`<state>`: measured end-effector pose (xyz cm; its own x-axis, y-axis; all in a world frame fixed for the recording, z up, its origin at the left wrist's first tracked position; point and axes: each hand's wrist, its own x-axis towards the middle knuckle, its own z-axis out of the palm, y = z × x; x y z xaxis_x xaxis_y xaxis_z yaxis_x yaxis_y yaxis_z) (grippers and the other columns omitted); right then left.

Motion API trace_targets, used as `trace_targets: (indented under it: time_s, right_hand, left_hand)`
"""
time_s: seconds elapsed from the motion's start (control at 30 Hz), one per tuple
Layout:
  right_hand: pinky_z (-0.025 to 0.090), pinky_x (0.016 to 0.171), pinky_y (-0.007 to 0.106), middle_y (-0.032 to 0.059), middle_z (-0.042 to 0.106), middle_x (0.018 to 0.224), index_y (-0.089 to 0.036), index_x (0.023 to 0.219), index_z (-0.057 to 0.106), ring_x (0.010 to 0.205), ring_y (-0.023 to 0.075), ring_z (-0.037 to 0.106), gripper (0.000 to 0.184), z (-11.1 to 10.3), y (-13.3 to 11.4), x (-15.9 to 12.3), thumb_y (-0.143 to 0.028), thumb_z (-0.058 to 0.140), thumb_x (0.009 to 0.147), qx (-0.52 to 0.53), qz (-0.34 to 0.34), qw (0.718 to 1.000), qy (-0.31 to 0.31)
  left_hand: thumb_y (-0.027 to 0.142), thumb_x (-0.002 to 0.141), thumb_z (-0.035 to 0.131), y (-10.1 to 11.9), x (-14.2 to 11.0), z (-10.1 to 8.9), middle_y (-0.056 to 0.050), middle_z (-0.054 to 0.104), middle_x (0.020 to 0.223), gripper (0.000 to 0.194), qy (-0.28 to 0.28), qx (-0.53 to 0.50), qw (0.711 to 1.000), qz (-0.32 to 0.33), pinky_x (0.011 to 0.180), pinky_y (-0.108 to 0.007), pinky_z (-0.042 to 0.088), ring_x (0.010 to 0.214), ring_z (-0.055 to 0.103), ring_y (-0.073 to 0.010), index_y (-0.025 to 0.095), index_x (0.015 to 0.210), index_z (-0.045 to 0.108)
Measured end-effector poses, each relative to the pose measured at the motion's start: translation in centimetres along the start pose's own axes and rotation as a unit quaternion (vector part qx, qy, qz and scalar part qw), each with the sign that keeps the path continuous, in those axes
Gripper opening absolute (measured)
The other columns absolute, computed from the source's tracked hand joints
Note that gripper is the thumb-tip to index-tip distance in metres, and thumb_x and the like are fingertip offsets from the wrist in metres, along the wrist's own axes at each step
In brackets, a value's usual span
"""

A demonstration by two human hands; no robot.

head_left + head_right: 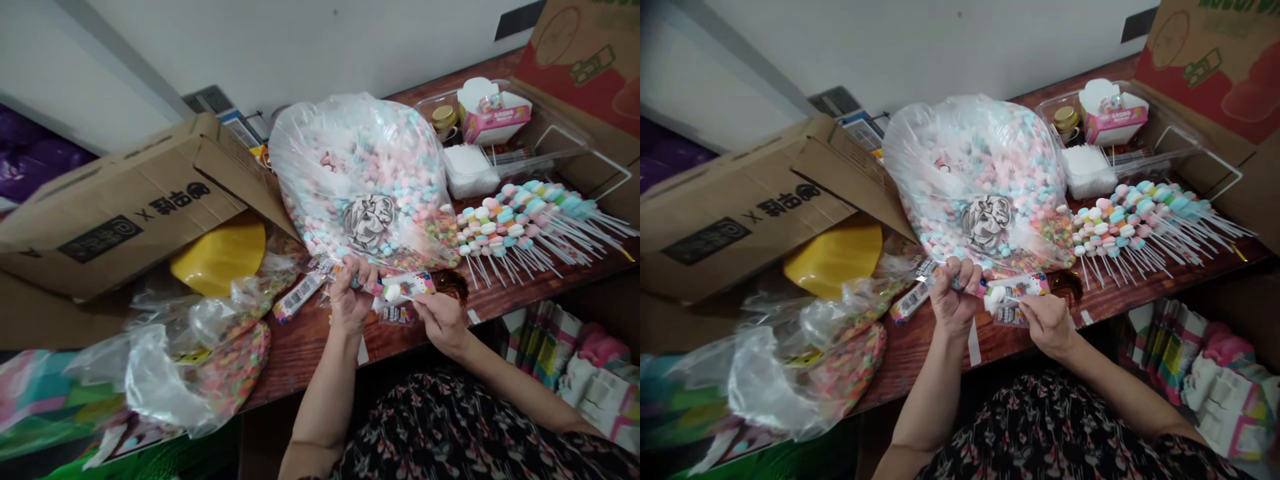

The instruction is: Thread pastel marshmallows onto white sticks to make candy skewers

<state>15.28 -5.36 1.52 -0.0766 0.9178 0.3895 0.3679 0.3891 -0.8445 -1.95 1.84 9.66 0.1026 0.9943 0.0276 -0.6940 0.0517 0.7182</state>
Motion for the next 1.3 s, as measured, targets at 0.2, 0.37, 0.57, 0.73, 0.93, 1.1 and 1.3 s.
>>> trace_targets:
  time_s: [0.2, 0.37, 0.57, 0.73, 0.93, 1.1, 1.3]
  right_hand:
    - [0.021, 0.045, 0.022, -0.0089, 0.039, 0.039, -0.017, 0.072, 0.058, 0.037, 0.0056, 0.024, 0.023, 1.3, -1.1, 1.0, -0.038, 0.06, 0.083, 0.455, 0.318, 0.824, -0.117]
    - [0.024, 0.048, 0.022, -0.0078, 0.043, 0.04, -0.017, 0.074, 0.059, 0.037, 0.0062, 0.028, 0.025, 2.1, -1.6, 1.1, -0.038, 0.057, 0.085, 0.429, 0.298, 0.845, -0.11]
    - [0.037, 0.059, 0.026, -0.0005, 0.055, 0.055, -0.019, 0.08, 0.06, 0.052, 0.0125, 0.048, 0.027, 3.2, -1.8, 2.0, -0.032, 0.043, 0.096, 0.042, 0.043, 0.996, -0.064]
    - [0.035, 0.062, 0.028, 0.0024, 0.056, 0.059, -0.018, 0.075, 0.058, 0.056, 0.0142, 0.051, 0.027, 3.7, -1.8, 2.8, -0.027, 0.041, 0.095, -0.077, -0.031, 0.996, -0.045]
    - [0.034, 0.052, 0.022, -0.0062, 0.049, 0.044, -0.019, 0.071, 0.054, 0.042, 0.0078, 0.041, 0.031, 2.5, -3.7, 4.0, -0.038, 0.045, 0.094, 0.268, 0.201, 0.934, -0.124]
    - [0.024, 0.045, 0.021, -0.0069, 0.047, 0.038, -0.017, 0.068, 0.055, 0.037, 0.0061, 0.033, 0.031, 3.4, -3.5, 4.0, -0.041, 0.052, 0.087, 0.386, 0.269, 0.873, -0.129]
    - [0.022, 0.042, 0.021, -0.0071, 0.045, 0.038, -0.018, 0.065, 0.053, 0.035, 0.0061, 0.029, 0.033, 4.8, -3.9, 3.9, -0.043, 0.05, 0.087, 0.387, 0.274, 0.867, -0.151]
  left_hand:
    - [0.056, 0.067, 0.078, 0.0, -0.1, -1.0, 0.009, 0.027, 0.055, 0.066, 0.001, -0.012, 1.0, -0.014, 0.065, -0.028, 0.048, 0.046, 0.035, -0.006, 0.02, 0.065, 0.022]
    - [0.06, 0.067, 0.076, 0.1, -0.3, -1.5, 0.009, 0.029, 0.056, 0.067, 0.002, 0.03, 0.999, -0.035, 0.068, -0.032, 0.051, 0.046, 0.038, -0.0062, 0.021, 0.065, 0.022]
    - [0.053, 0.072, 0.075, -0.8, -0.5, -1.0, 0.008, 0.032, 0.055, 0.063, -0.023, 0.022, 0.998, -0.051, 0.076, -0.034, 0.053, 0.047, 0.042, -0.0073, 0.02, 0.062, 0.023]
    - [0.057, 0.071, 0.075, -0.6, -0.2, -1.5, 0.009, 0.03, 0.057, 0.062, 0.024, 0.013, 0.999, -0.029, 0.076, -0.033, 0.053, 0.049, 0.04, -0.0065, 0.02, 0.064, 0.026]
    - [0.054, 0.07, 0.077, 1.1, 0.4, -2.3, 0.009, 0.033, 0.058, 0.057, 0.04, -0.024, 0.999, 0.023, 0.07, -0.027, 0.051, 0.051, 0.039, -0.0061, 0.02, 0.066, 0.031]
    - [0.047, 0.074, 0.077, 0.2, -0.4, -2.1, 0.008, 0.036, 0.058, 0.054, 0.003, -0.039, 0.999, 0.001, 0.072, -0.026, 0.051, 0.052, 0.044, -0.0064, 0.02, 0.065, 0.031]
    - [0.047, 0.074, 0.076, -1.3, -1.2, -1.8, 0.01, 0.039, 0.058, 0.047, -0.007, -0.01, 1.0, -0.028, 0.083, -0.033, 0.053, 0.05, 0.046, -0.0071, 0.02, 0.069, 0.038]
